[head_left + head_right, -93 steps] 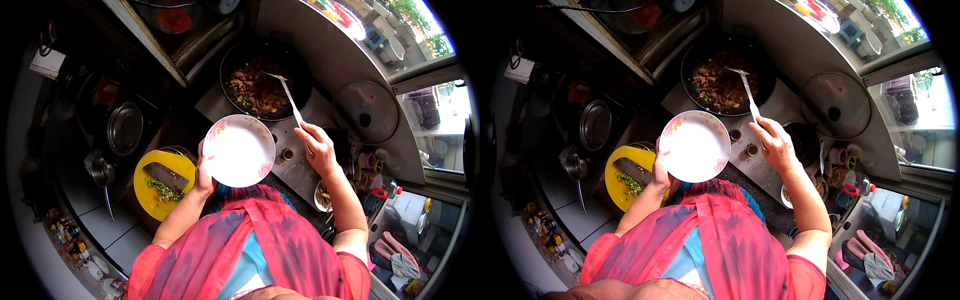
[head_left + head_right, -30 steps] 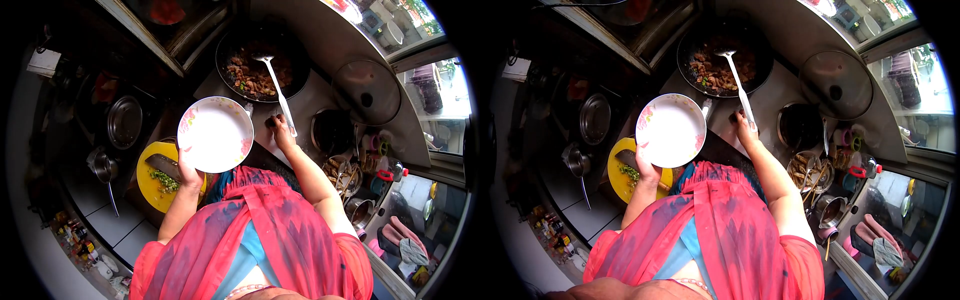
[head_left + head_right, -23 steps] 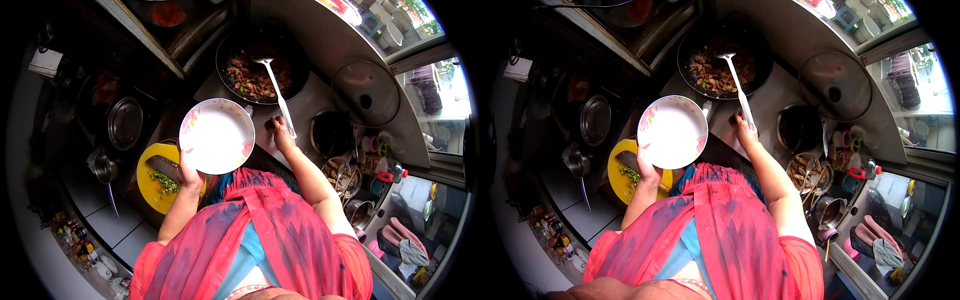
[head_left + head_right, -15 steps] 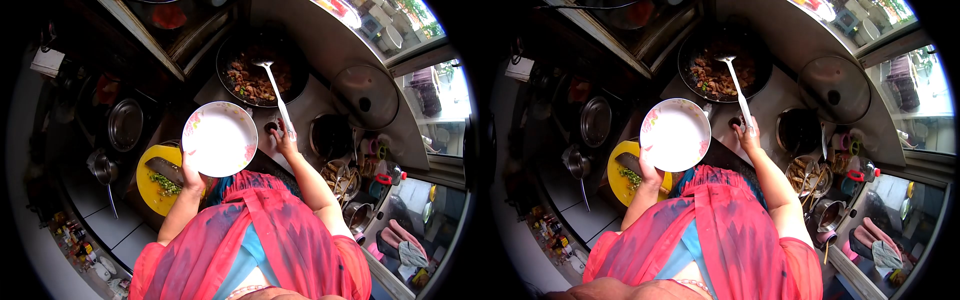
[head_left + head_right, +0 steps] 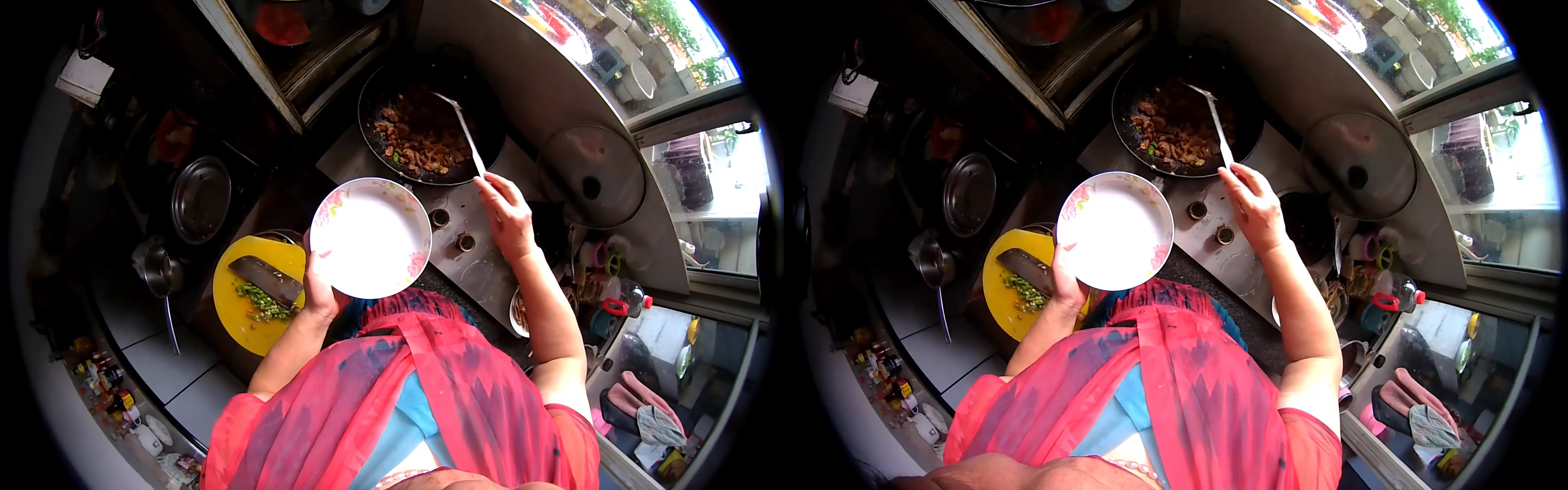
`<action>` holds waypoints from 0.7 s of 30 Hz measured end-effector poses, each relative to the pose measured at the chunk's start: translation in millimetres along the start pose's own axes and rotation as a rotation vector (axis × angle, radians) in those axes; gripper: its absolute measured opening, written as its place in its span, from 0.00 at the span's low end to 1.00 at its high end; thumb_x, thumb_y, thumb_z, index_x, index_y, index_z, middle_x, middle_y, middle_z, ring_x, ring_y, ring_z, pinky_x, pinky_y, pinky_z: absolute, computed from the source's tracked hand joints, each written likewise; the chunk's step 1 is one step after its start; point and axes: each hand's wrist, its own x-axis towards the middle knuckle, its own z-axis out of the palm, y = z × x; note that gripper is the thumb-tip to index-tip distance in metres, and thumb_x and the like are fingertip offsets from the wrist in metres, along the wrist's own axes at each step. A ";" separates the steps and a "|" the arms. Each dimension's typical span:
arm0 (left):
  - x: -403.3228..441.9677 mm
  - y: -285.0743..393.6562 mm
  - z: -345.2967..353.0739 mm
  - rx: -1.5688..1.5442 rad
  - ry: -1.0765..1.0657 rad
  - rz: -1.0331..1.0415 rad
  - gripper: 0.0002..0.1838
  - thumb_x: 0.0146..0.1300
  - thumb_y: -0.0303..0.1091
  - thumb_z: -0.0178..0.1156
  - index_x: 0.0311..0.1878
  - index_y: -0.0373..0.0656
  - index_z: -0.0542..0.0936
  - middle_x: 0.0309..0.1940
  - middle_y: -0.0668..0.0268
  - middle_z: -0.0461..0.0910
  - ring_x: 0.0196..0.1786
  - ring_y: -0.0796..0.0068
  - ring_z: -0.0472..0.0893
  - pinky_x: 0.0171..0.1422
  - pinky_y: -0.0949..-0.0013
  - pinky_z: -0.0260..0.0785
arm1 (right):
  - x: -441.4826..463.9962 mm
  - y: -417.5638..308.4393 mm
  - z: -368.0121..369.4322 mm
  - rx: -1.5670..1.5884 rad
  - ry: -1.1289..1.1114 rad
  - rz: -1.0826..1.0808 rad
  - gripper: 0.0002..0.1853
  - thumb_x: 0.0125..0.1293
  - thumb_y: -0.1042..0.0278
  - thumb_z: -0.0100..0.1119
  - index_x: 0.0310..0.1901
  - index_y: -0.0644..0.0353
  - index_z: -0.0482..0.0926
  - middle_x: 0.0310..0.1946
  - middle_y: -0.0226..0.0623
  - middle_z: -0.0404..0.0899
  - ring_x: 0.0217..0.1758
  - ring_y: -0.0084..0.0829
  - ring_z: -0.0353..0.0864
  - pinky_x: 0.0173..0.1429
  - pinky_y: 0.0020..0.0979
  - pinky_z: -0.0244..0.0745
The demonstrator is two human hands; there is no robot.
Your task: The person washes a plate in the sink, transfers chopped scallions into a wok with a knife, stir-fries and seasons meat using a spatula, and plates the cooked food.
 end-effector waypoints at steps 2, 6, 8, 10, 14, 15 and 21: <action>0.1 -3.5 -2.7 -0.019 0.001 -0.006 0.27 0.63 0.35 0.43 0.67 0.46 0.63 0.62 0.57 0.70 0.64 0.61 0.72 0.68 0.59 0.68 | 3.3 -16.5 -14.6 0.100 0.151 0.107 0.16 0.64 0.82 0.59 0.53 0.59 0.82 0.45 0.47 0.81 0.45 0.40 0.84 0.51 0.32 0.79; 2.8 -9.5 -12.0 -0.042 0.000 -0.025 0.27 0.63 0.35 0.43 0.67 0.45 0.63 0.62 0.57 0.70 0.64 0.62 0.72 0.68 0.59 0.68 | -17.5 -32.3 -27.7 0.533 0.337 0.517 0.12 0.74 0.77 0.52 0.54 0.68 0.80 0.44 0.34 0.82 0.41 0.21 0.82 0.46 0.20 0.75; 4.3 -10.0 -14.1 -0.037 0.001 -0.032 0.27 0.63 0.35 0.43 0.67 0.45 0.63 0.62 0.57 0.70 0.64 0.62 0.73 0.68 0.59 0.68 | -24.9 -38.6 -23.7 0.685 0.372 0.594 0.12 0.75 0.75 0.50 0.55 0.68 0.78 0.47 0.35 0.81 0.43 0.23 0.83 0.49 0.22 0.77; 3.5 -4.9 -6.3 0.018 -0.001 -0.003 0.27 0.64 0.35 0.43 0.67 0.45 0.63 0.62 0.57 0.70 0.64 0.62 0.73 0.68 0.60 0.68 | -33.2 -39.8 -14.7 0.738 0.369 0.630 0.12 0.75 0.74 0.50 0.54 0.68 0.78 0.48 0.35 0.80 0.44 0.24 0.83 0.50 0.23 0.78; 5.4 -4.7 -6.0 0.021 -0.015 0.000 0.27 0.63 0.36 0.43 0.67 0.45 0.63 0.61 0.57 0.70 0.64 0.62 0.73 0.67 0.60 0.68 | -42.8 -36.7 5.0 0.635 0.320 0.559 0.11 0.74 0.76 0.50 0.52 0.69 0.80 0.44 0.36 0.80 0.43 0.25 0.84 0.51 0.24 0.78; 5.9 -5.6 -6.6 0.013 -0.013 -0.006 0.27 0.63 0.36 0.43 0.67 0.45 0.63 0.61 0.57 0.70 0.64 0.62 0.73 0.67 0.60 0.68 | -41.6 -36.9 9.7 0.630 0.355 0.546 0.11 0.74 0.76 0.50 0.51 0.68 0.80 0.44 0.36 0.79 0.42 0.25 0.84 0.52 0.24 0.78; 4.7 -3.9 -3.4 -0.037 -0.006 -0.017 0.28 0.63 0.35 0.43 0.67 0.45 0.63 0.62 0.56 0.69 0.64 0.61 0.72 0.68 0.58 0.68 | -41.1 -45.8 5.6 0.688 0.404 0.611 0.10 0.74 0.76 0.50 0.51 0.69 0.79 0.44 0.35 0.79 0.43 0.25 0.83 0.51 0.24 0.76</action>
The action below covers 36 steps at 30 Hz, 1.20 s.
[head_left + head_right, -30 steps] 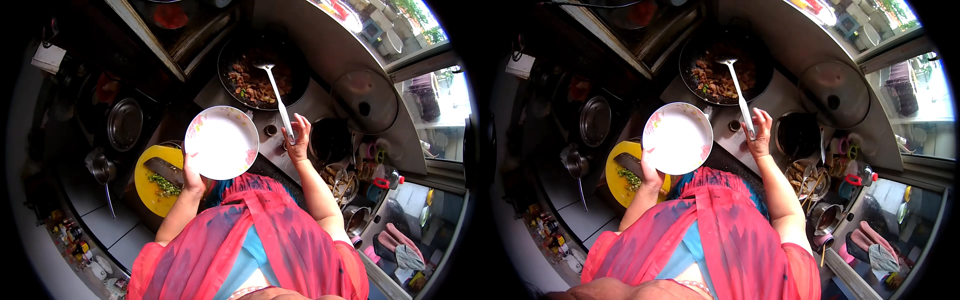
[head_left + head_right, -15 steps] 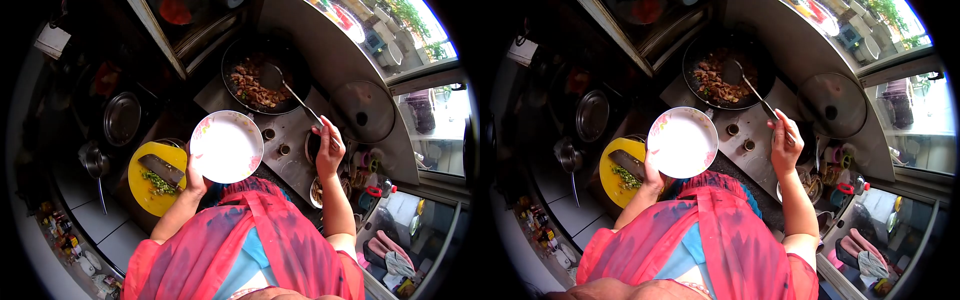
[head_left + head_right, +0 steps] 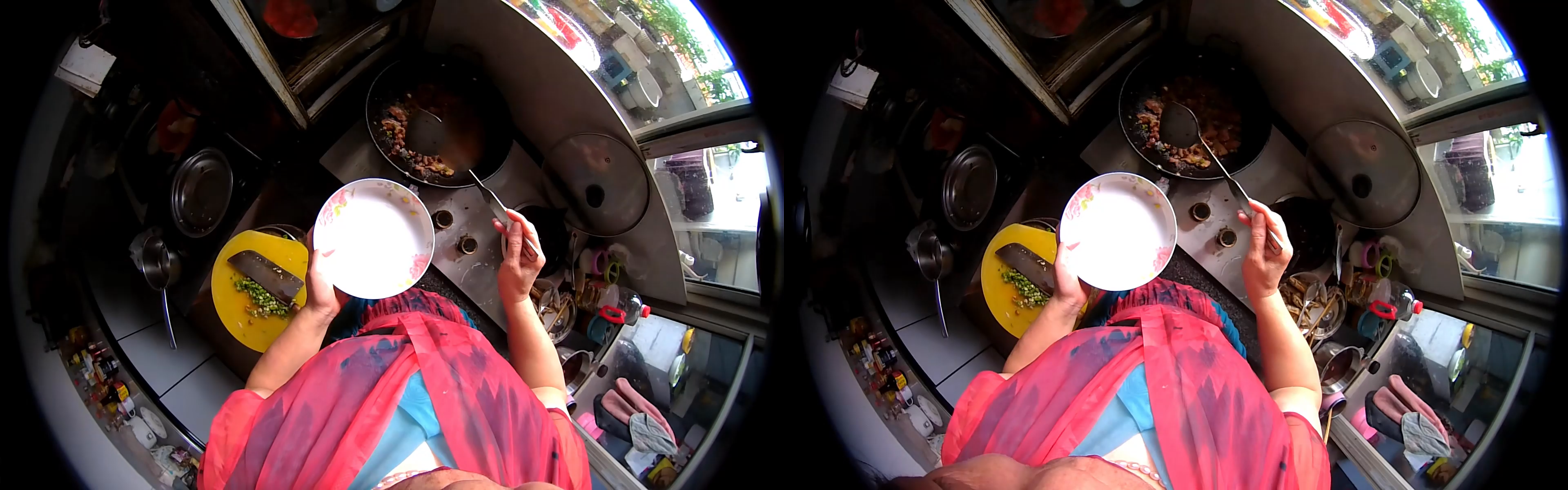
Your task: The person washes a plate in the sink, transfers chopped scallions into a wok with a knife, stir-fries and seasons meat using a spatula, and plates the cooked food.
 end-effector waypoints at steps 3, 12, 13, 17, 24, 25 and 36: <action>0.7 -1.0 -3.4 -0.026 -0.010 -0.025 0.28 0.62 0.35 0.44 0.68 0.45 0.62 0.62 0.56 0.69 0.65 0.60 0.72 0.68 0.57 0.68 | -2.9 -8.5 0.6 -0.024 0.038 -0.042 0.11 0.75 0.76 0.50 0.52 0.69 0.79 0.43 0.35 0.79 0.44 0.24 0.83 0.52 0.23 0.75; 9.0 -4.4 1.5 0.039 -0.012 0.010 0.29 0.62 0.36 0.45 0.68 0.46 0.62 0.62 0.57 0.69 0.65 0.62 0.71 0.69 0.59 0.67 | 19.5 -7.3 -48.2 0.907 0.289 0.264 0.19 0.72 0.70 0.48 0.59 0.74 0.72 0.53 0.50 0.79 0.50 0.36 0.84 0.62 0.29 0.79; 10.1 -3.8 3.7 0.036 -0.017 0.007 0.29 0.62 0.36 0.45 0.68 0.46 0.62 0.62 0.57 0.69 0.65 0.62 0.71 0.69 0.60 0.66 | 19.9 -3.4 -49.8 0.858 0.274 0.285 0.19 0.71 0.71 0.48 0.59 0.75 0.72 0.53 0.50 0.79 0.51 0.36 0.84 0.62 0.29 0.79; 13.7 -3.4 8.5 0.029 -0.026 0.002 0.29 0.62 0.36 0.45 0.68 0.46 0.62 0.62 0.56 0.70 0.65 0.62 0.71 0.69 0.60 0.66 | 15.7 -9.3 -38.6 0.505 0.185 0.198 0.18 0.73 0.73 0.47 0.59 0.75 0.73 0.55 0.48 0.78 0.55 0.40 0.82 0.65 0.34 0.75; 13.9 -3.9 9.3 0.050 -0.038 -0.005 0.29 0.62 0.36 0.45 0.68 0.46 0.62 0.61 0.56 0.70 0.65 0.61 0.72 0.68 0.60 0.67 | -1.3 -21.8 -27.6 -0.270 -0.129 -0.162 0.13 0.72 0.80 0.48 0.54 0.70 0.78 0.48 0.40 0.78 0.48 0.28 0.82 0.56 0.27 0.76; 13.6 -4.3 9.2 0.050 -0.036 -0.003 0.28 0.62 0.36 0.45 0.68 0.46 0.62 0.61 0.56 0.70 0.65 0.61 0.72 0.68 0.59 0.68 | -3.4 -21.4 -25.2 -0.331 -0.165 -0.202 0.14 0.70 0.82 0.50 0.54 0.68 0.79 0.47 0.43 0.79 0.47 0.31 0.83 0.53 0.29 0.77; 14.9 -7.9 6.7 0.008 -0.026 -0.026 0.28 0.62 0.36 0.45 0.68 0.47 0.62 0.62 0.57 0.69 0.65 0.61 0.71 0.68 0.59 0.67 | -10.1 -21.7 -19.8 -0.390 -0.167 -0.285 0.12 0.71 0.81 0.50 0.52 0.68 0.79 0.49 0.44 0.80 0.46 0.32 0.83 0.55 0.30 0.77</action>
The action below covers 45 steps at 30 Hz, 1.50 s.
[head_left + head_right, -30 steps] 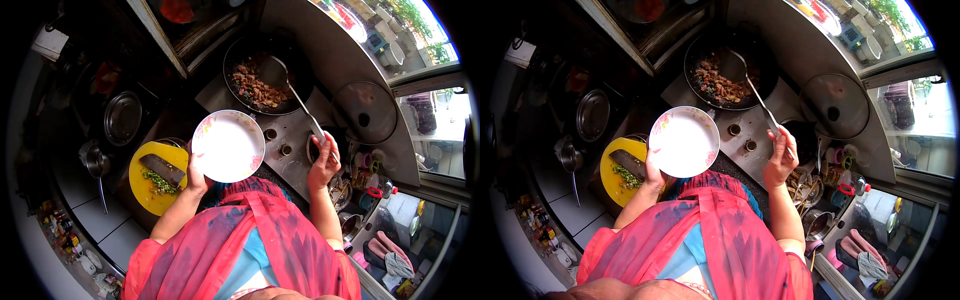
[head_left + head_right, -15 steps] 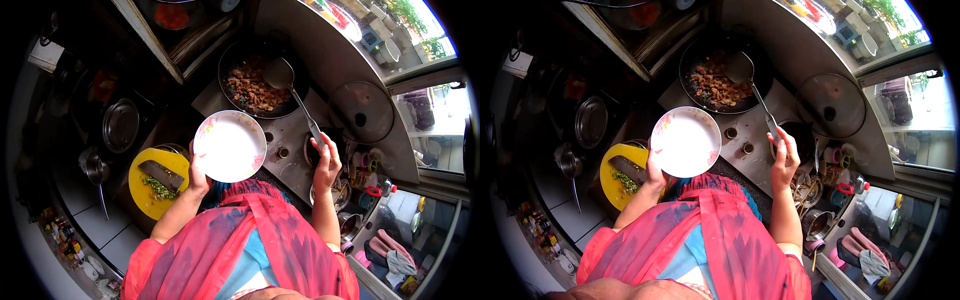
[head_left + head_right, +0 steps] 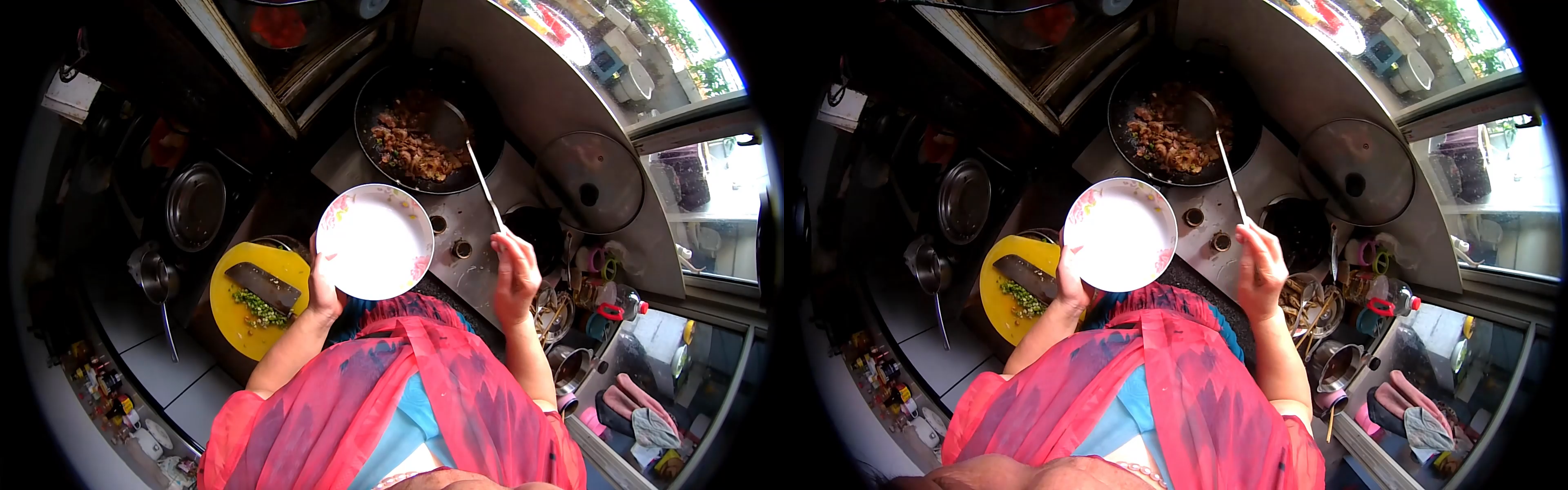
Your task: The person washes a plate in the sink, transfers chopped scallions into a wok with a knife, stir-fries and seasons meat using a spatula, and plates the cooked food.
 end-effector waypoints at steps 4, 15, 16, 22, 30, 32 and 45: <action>0.5 -2.0 -5.2 -0.020 -0.001 -0.008 0.28 0.62 0.35 0.45 0.68 0.47 0.62 0.62 0.57 0.69 0.65 0.61 0.71 0.68 0.60 0.67 | 9.0 -4.6 -12.3 0.629 0.473 0.329 0.14 0.73 0.70 0.45 0.50 0.71 0.77 0.45 0.45 0.80 0.48 0.37 0.84 0.57 0.31 0.79; -2.5 0.5 -2.0 0.001 -0.001 -0.001 0.27 0.63 0.35 0.43 0.67 0.45 0.63 0.61 0.56 0.70 0.64 0.61 0.73 0.67 0.59 0.69 | 9.3 36.2 -13.5 1.013 0.443 0.604 0.11 0.70 0.75 0.48 0.48 0.71 0.77 0.45 0.45 0.81 0.51 0.43 0.84 0.62 0.33 0.76; -2.4 -0.1 -3.4 -0.006 -0.006 -0.001 0.27 0.63 0.35 0.43 0.67 0.45 0.63 0.61 0.56 0.70 0.64 0.61 0.73 0.67 0.59 0.69 | 8.5 34.3 -13.4 0.977 0.453 0.596 0.12 0.70 0.75 0.48 0.48 0.71 0.77 0.45 0.45 0.81 0.51 0.43 0.84 0.62 0.33 0.76; 1.4 -5.4 -15.1 -0.044 -0.009 -0.032 0.26 0.63 0.35 0.43 0.66 0.46 0.63 0.61 0.56 0.70 0.63 0.61 0.73 0.66 0.59 0.70 | 9.9 25.4 -21.5 0.946 0.515 0.504 0.12 0.70 0.75 0.48 0.49 0.73 0.76 0.43 0.45 0.82 0.50 0.41 0.85 0.62 0.33 0.77; -1.2 -0.2 -2.4 0.008 -0.004 -0.001 0.28 0.63 0.36 0.44 0.68 0.47 0.61 0.62 0.56 0.70 0.65 0.61 0.72 0.68 0.60 0.68 | 4.1 27.2 -22.4 0.953 0.560 0.507 0.13 0.71 0.74 0.47 0.50 0.73 0.76 0.44 0.46 0.81 0.50 0.39 0.84 0.61 0.31 0.78; -0.1 -2.6 -5.8 0.000 -0.011 -0.010 0.28 0.63 0.36 0.44 0.69 0.47 0.61 0.62 0.56 0.69 0.65 0.62 0.72 0.68 0.60 0.67 | 3.5 27.1 -22.3 0.955 0.565 0.512 0.13 0.71 0.74 0.47 0.50 0.73 0.76 0.44 0.46 0.81 0.50 0.39 0.84 0.61 0.31 0.78; -3.5 1.9 -0.9 0.027 -0.001 0.011 0.28 0.63 0.35 0.43 0.68 0.47 0.62 0.61 0.57 0.70 0.65 0.62 0.72 0.67 0.59 0.68 | 13.0 17.4 -0.9 0.600 0.351 0.455 0.12 0.73 0.76 0.47 0.52 0.71 0.76 0.46 0.40 0.80 0.53 0.34 0.83 0.61 0.28 0.73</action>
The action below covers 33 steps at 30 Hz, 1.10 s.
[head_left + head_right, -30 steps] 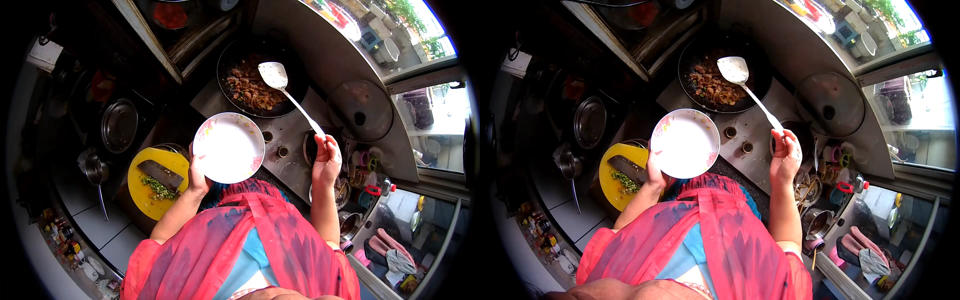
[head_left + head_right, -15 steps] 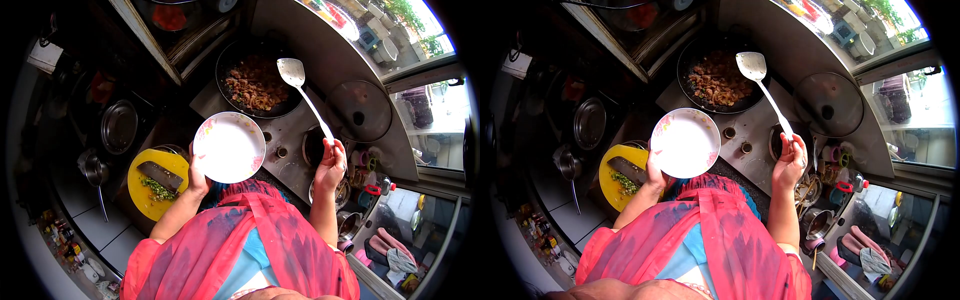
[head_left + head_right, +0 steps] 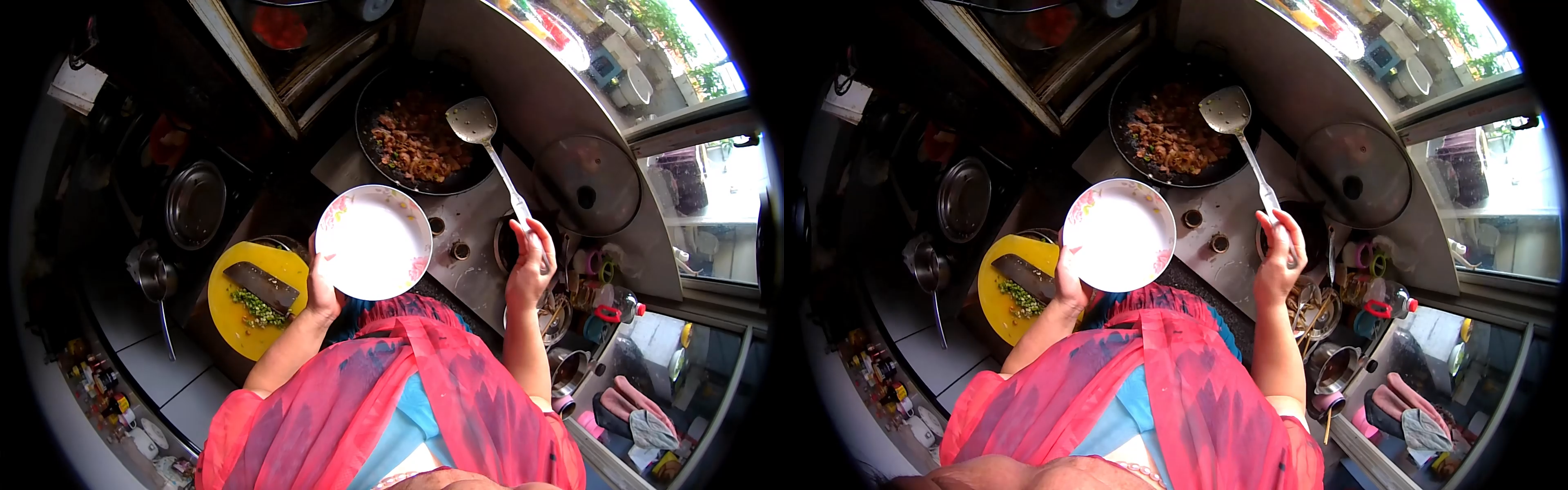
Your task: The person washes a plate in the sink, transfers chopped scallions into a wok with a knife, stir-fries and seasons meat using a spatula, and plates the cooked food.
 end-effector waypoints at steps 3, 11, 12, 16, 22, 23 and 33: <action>-0.4 -1.5 -0.4 0.003 -0.003 0.010 0.28 0.63 0.36 0.44 0.68 0.46 0.62 0.61 0.57 0.70 0.64 0.62 0.72 0.68 0.60 0.68 | 12.0 21.3 12.8 -0.248 -0.179 -0.206 0.11 0.74 0.77 0.46 0.51 0.71 0.77 0.46 0.37 0.75 0.53 0.33 0.81 0.63 0.33 0.73; -0.3 -5.6 -14.8 -0.065 0.010 -0.011 0.29 0.62 0.36 0.45 0.68 0.46 0.62 0.62 0.57 0.70 0.65 0.62 0.72 0.68 0.60 0.67 | 43.7 60.7 39.8 -0.413 -0.282 -0.363 0.09 0.72 0.82 0.49 0.48 0.69 0.79 0.44 0.39 0.77 0.48 0.29 0.82 0.58 0.29 0.78; 0.4 -7.2 -18.6 -0.070 0.016 -0.014 0.29 0.62 0.36 0.45 0.68 0.45 0.62 0.62 0.57 0.70 0.65 0.62 0.72 0.68 0.60 0.67 | 44.9 62.4 40.9 -0.404 -0.291 -0.348 0.09 0.72 0.81 0.49 0.48 0.69 0.79 0.44 0.39 0.78 0.49 0.29 0.83 0.58 0.28 0.78; -1.3 -3.2 -15.3 -0.041 0.038 0.009 0.29 0.62 0.37 0.46 0.69 0.45 0.62 0.62 0.57 0.70 0.65 0.62 0.72 0.68 0.60 0.67 | 40.7 61.1 41.2 -0.228 -0.292 -0.176 0.09 0.73 0.79 0.49 0.48 0.70 0.78 0.45 0.38 0.79 0.50 0.30 0.83 0.58 0.27 0.76; 1.5 -1.2 -10.9 0.014 0.049 0.023 0.30 0.61 0.37 0.46 0.69 0.45 0.62 0.62 0.57 0.70 0.65 0.62 0.71 0.68 0.60 0.66 | 27.1 57.6 38.3 -0.200 -0.311 -0.116 0.09 0.74 0.78 0.48 0.49 0.69 0.78 0.45 0.37 0.79 0.51 0.30 0.84 0.58 0.27 0.74; 2.4 -1.8 -11.2 0.022 0.043 0.027 0.30 0.61 0.37 0.46 0.69 0.45 0.62 0.62 0.57 0.70 0.65 0.62 0.71 0.68 0.60 0.66 | 25.6 56.4 37.8 -0.185 -0.296 -0.099 0.09 0.74 0.77 0.48 0.49 0.69 0.78 0.45 0.36 0.79 0.51 0.31 0.83 0.59 0.27 0.74; 5.6 -4.4 -14.1 -0.006 0.025 -0.008 0.31 0.60 0.37 0.46 0.69 0.46 0.61 0.63 0.57 0.69 0.66 0.61 0.70 0.69 0.60 0.65 | 27.7 60.3 35.6 -0.050 -0.242 0.001 0.11 0.75 0.74 0.48 0.52 0.69 0.77 0.45 0.35 0.79 0.53 0.33 0.83 0.62 0.29 0.72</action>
